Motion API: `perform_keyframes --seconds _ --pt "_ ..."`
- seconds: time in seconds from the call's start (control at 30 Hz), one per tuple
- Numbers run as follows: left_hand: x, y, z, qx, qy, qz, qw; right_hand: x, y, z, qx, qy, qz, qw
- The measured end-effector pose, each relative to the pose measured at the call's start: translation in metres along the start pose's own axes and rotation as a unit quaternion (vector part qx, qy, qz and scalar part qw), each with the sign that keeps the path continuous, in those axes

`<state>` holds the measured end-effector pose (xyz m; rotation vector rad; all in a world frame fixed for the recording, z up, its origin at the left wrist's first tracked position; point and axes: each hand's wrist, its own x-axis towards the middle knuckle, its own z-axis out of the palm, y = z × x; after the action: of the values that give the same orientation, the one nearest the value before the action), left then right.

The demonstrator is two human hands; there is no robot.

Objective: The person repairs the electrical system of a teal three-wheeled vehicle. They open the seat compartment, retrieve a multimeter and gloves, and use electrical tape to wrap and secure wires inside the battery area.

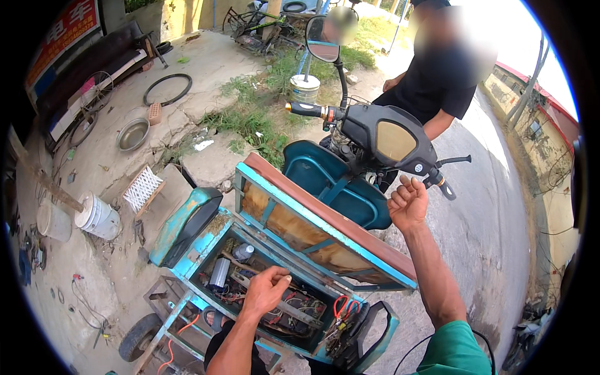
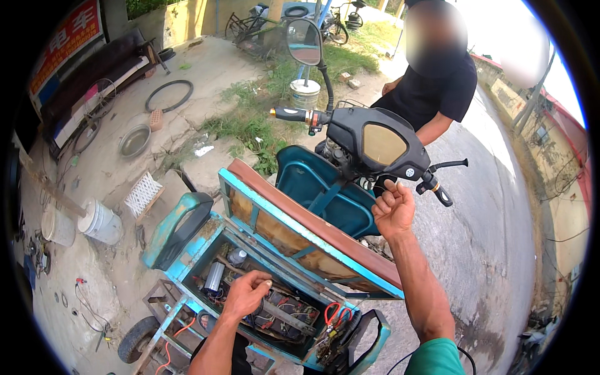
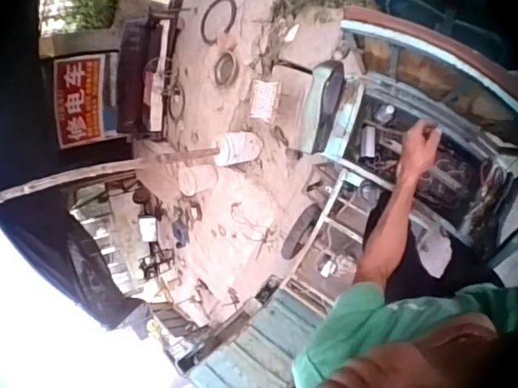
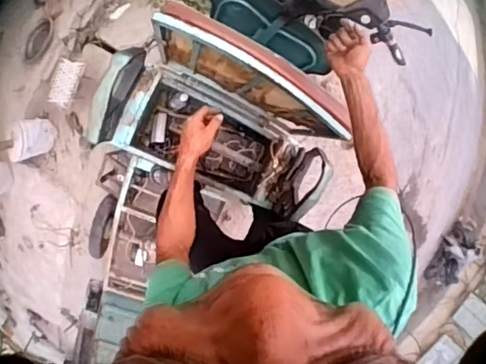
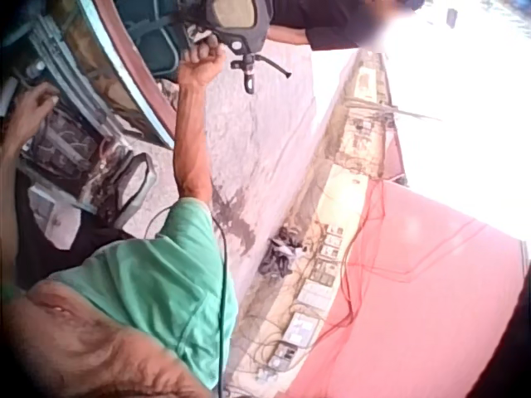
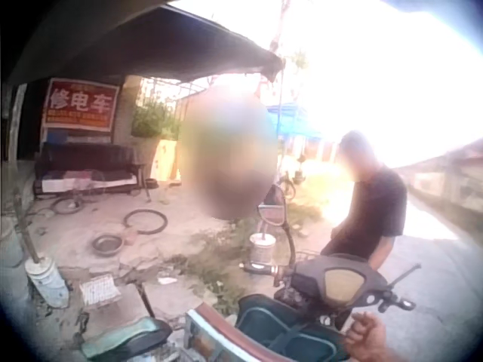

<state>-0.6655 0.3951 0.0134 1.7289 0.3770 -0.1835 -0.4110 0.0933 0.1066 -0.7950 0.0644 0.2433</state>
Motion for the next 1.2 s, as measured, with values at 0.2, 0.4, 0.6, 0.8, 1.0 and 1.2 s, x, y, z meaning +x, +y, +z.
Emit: perform_keyframes --seconds 0.2,0.4,0.6,0.8,1.0,1.2 --pt "0.004 0.021 0.002 0.015 -0.024 -0.016 0.999 0.000 -0.011 -0.004 -0.022 0.001 -0.007 1.000" --pt "0.004 -0.004 -0.006 -0.017 0.004 0.010 1.000 0.020 0.008 -0.005 -0.071 0.000 0.005 0.997" --pt "0.008 -0.003 0.008 0.013 -0.060 0.040 0.997 0.023 -0.025 -0.040 -0.062 -0.021 -0.010 0.998" --pt "-0.002 -0.019 0.016 0.098 -0.090 0.066 0.989 0.039 -0.019 -0.049 -0.093 -0.034 -0.015 0.995" --pt "-0.002 -0.021 0.019 0.102 -0.102 0.064 0.987 0.041 -0.013 -0.050 -0.104 -0.013 -0.018 0.994" --pt "-0.003 -0.026 0.020 0.110 -0.091 0.070 0.987 0.035 -0.007 -0.046 -0.082 0.001 -0.004 0.997"
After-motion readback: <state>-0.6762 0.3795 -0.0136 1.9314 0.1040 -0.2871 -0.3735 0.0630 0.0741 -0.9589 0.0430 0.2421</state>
